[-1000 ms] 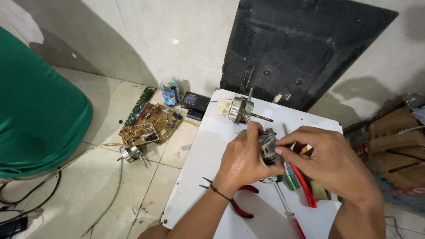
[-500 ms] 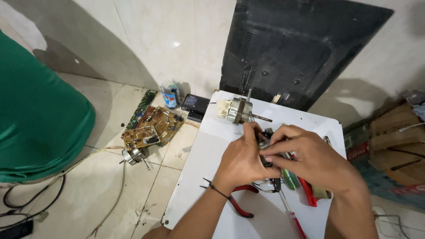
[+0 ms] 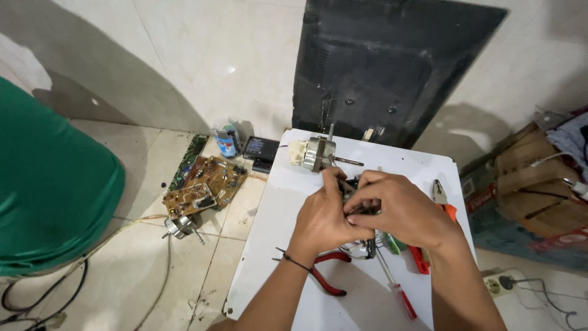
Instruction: Securing wires and components on a motor assembly using pliers and a screwdriver.
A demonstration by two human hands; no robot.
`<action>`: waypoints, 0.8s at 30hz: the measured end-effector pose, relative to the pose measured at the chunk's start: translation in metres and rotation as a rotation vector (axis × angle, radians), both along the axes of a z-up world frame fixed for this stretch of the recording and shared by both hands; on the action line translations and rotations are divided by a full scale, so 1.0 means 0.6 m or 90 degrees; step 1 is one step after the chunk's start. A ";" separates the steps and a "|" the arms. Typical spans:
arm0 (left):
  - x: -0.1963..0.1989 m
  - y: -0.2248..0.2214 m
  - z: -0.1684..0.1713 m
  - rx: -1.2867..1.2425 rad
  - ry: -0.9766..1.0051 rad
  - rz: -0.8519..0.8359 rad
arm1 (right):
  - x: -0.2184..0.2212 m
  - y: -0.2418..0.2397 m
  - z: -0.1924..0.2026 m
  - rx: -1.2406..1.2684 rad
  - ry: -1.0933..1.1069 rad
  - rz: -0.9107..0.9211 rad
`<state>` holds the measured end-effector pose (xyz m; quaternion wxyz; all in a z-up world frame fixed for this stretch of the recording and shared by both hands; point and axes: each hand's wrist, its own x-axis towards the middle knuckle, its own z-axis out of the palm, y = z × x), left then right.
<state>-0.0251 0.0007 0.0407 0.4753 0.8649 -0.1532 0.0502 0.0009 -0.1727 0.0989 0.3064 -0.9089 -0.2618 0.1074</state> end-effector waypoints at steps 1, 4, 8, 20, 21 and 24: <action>0.000 -0.002 -0.004 0.002 -0.003 -0.003 | 0.001 -0.001 0.001 0.002 -0.003 -0.003; 0.006 -0.005 -0.011 0.013 -0.005 -0.016 | 0.009 0.003 0.010 -0.027 0.013 0.007; 0.005 -0.007 -0.009 0.011 -0.015 -0.004 | 0.011 0.006 0.022 -0.041 0.018 0.020; 0.012 -0.010 -0.014 0.014 -0.008 -0.002 | 0.013 0.002 0.007 -0.066 -0.022 0.006; 0.012 -0.010 -0.013 0.015 -0.010 0.004 | 0.013 0.004 0.009 -0.061 -0.030 0.003; 0.012 -0.017 -0.019 0.032 -0.052 0.016 | 0.013 -0.013 0.022 0.046 -0.016 -0.006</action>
